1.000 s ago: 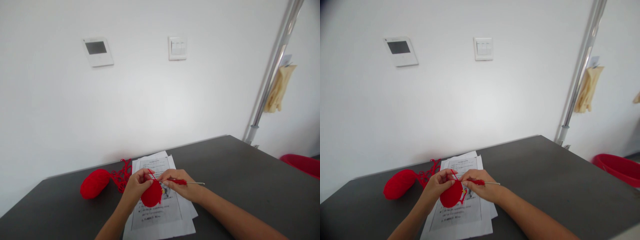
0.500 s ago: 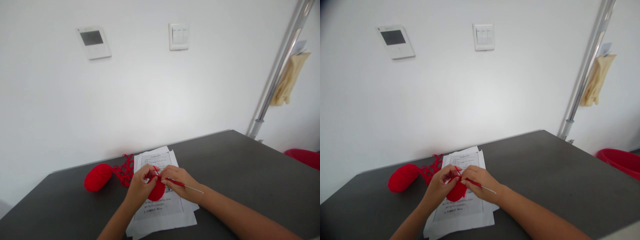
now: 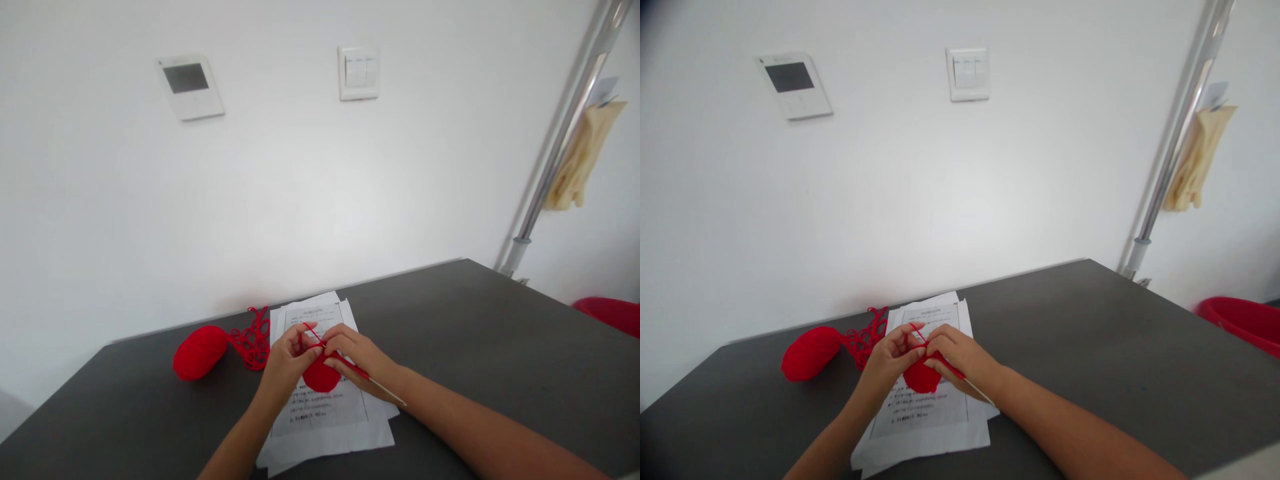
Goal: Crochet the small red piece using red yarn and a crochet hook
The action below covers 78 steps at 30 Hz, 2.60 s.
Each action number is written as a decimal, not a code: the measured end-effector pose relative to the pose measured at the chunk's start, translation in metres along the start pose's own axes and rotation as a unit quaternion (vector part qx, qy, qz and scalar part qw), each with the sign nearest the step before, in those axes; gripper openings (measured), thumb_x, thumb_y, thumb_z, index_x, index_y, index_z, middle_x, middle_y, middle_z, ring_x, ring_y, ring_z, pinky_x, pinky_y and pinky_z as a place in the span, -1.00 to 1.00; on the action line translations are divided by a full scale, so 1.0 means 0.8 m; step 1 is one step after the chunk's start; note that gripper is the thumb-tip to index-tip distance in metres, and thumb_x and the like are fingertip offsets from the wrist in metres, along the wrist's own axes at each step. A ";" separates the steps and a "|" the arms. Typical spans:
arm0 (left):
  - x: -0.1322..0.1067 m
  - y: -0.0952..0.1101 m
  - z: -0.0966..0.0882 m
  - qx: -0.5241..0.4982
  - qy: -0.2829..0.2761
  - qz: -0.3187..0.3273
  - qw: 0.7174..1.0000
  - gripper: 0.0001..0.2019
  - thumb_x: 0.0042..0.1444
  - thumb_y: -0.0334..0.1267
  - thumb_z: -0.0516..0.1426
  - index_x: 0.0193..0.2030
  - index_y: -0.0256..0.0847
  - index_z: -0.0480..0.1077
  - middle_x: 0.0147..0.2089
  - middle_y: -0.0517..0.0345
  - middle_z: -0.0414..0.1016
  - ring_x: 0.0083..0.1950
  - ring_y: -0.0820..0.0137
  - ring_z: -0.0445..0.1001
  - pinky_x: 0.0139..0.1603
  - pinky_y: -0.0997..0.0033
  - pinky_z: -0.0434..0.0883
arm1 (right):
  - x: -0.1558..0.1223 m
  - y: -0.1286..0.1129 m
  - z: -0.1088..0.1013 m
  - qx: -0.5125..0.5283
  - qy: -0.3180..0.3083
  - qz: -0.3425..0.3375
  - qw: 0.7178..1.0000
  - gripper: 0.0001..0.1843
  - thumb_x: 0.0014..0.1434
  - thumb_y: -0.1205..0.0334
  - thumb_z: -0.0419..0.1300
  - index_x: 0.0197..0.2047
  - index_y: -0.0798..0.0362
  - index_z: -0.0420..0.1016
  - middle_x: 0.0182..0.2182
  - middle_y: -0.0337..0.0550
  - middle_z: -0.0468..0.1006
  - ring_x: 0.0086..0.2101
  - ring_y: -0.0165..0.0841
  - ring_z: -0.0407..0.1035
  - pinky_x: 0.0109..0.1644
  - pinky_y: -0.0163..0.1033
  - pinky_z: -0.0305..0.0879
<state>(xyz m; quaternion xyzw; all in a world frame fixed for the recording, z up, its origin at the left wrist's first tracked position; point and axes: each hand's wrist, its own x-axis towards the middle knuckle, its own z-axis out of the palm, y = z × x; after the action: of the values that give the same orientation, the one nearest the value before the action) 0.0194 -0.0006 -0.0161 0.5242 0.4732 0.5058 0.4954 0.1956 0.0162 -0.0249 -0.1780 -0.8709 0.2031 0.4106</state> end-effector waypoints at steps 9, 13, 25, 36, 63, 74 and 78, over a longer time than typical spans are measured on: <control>0.000 -0.002 0.000 -0.079 0.019 -0.072 0.994 -0.52 -0.29 -0.30 0.33 -0.14 -0.30 0.42 -0.52 0.25 0.42 -0.48 0.49 0.38 -0.40 0.49 0.28 | 0.001 0.008 -0.008 0.021 -0.038 -0.027 0.999 -0.86 0.23 0.38 0.01 -0.14 0.06 0.28 -0.18 -0.06 0.40 -0.17 -0.39 0.32 -0.08 -0.26 0.31; -0.004 -0.005 0.003 -0.147 0.007 -0.106 0.983 -0.51 -0.29 -0.32 0.34 -0.12 -0.30 0.42 -0.49 0.23 0.42 -0.47 0.49 0.39 -0.40 0.50 0.29 | 0.000 0.011 -0.008 0.001 -0.033 -0.057 0.998 -0.84 0.23 0.38 0.01 -0.11 0.05 0.28 -0.13 -0.05 0.41 -0.13 -0.39 0.32 -0.06 -0.27 0.31; -0.006 -0.014 0.015 -0.152 0.061 -0.065 0.984 -0.48 -0.20 -0.26 0.30 -0.03 -0.30 0.35 -0.50 0.26 0.40 -0.46 0.48 0.38 -0.38 0.49 0.30 | 0.001 0.003 0.012 -0.156 0.006 -0.050 0.986 -0.85 0.25 0.34 -0.01 -0.11 0.12 0.28 -0.15 0.01 0.37 -0.12 -0.26 0.24 -0.06 -0.13 0.32; 0.005 -0.012 -0.005 0.046 0.014 0.016 0.999 -0.45 -0.14 -0.25 0.23 0.07 -0.30 0.32 -0.51 0.30 0.33 -0.45 0.47 0.32 -0.38 0.45 0.28 | 0.001 0.001 0.006 -0.150 0.001 -0.030 0.988 -0.90 0.22 0.35 0.02 -0.18 0.09 0.31 -0.17 -0.04 0.39 -0.14 -0.27 0.24 -0.06 -0.13 0.29; 0.018 -0.013 -0.044 0.107 -0.056 -0.017 0.993 -0.68 -0.21 -0.29 0.26 -0.21 -0.24 0.50 -0.52 0.25 0.37 -0.50 0.49 0.31 -0.44 0.48 0.25 | 0.006 0.006 -0.002 0.204 0.037 0.211 0.955 -0.79 0.13 0.16 0.18 -0.37 0.15 0.51 -0.52 -0.20 0.50 -0.48 -0.43 0.36 -0.41 -0.33 0.31; 0.003 0.002 -0.036 -0.085 -0.157 -0.147 0.973 -0.68 -0.33 -0.35 0.34 -0.32 -0.27 0.52 -0.48 0.15 0.46 -0.48 0.48 0.38 -0.41 0.49 0.29 | 0.000 0.003 -0.002 0.080 -0.003 -0.049 0.996 -0.87 0.21 0.31 0.11 -0.18 0.07 0.44 -0.18 -0.04 0.52 -0.10 -0.34 0.38 -0.01 -0.17 0.33; 0.003 0.002 -0.035 -0.083 -0.171 -0.157 0.969 -0.73 -0.31 -0.35 0.34 -0.36 -0.27 0.51 -0.44 0.12 0.51 -0.46 0.45 0.43 -0.38 0.47 0.32 | 0.001 0.002 -0.004 0.029 -0.048 -0.089 0.994 -0.84 0.23 0.33 0.06 -0.10 0.06 0.35 -0.06 -0.01 0.46 0.00 -0.36 0.31 0.07 -0.16 0.28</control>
<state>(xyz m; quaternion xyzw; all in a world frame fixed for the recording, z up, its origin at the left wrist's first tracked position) -0.0084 0.0031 -0.0147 0.4789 0.4140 0.3619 0.6843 0.1980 0.0190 -0.0234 -0.0773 -0.8959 0.1993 0.3895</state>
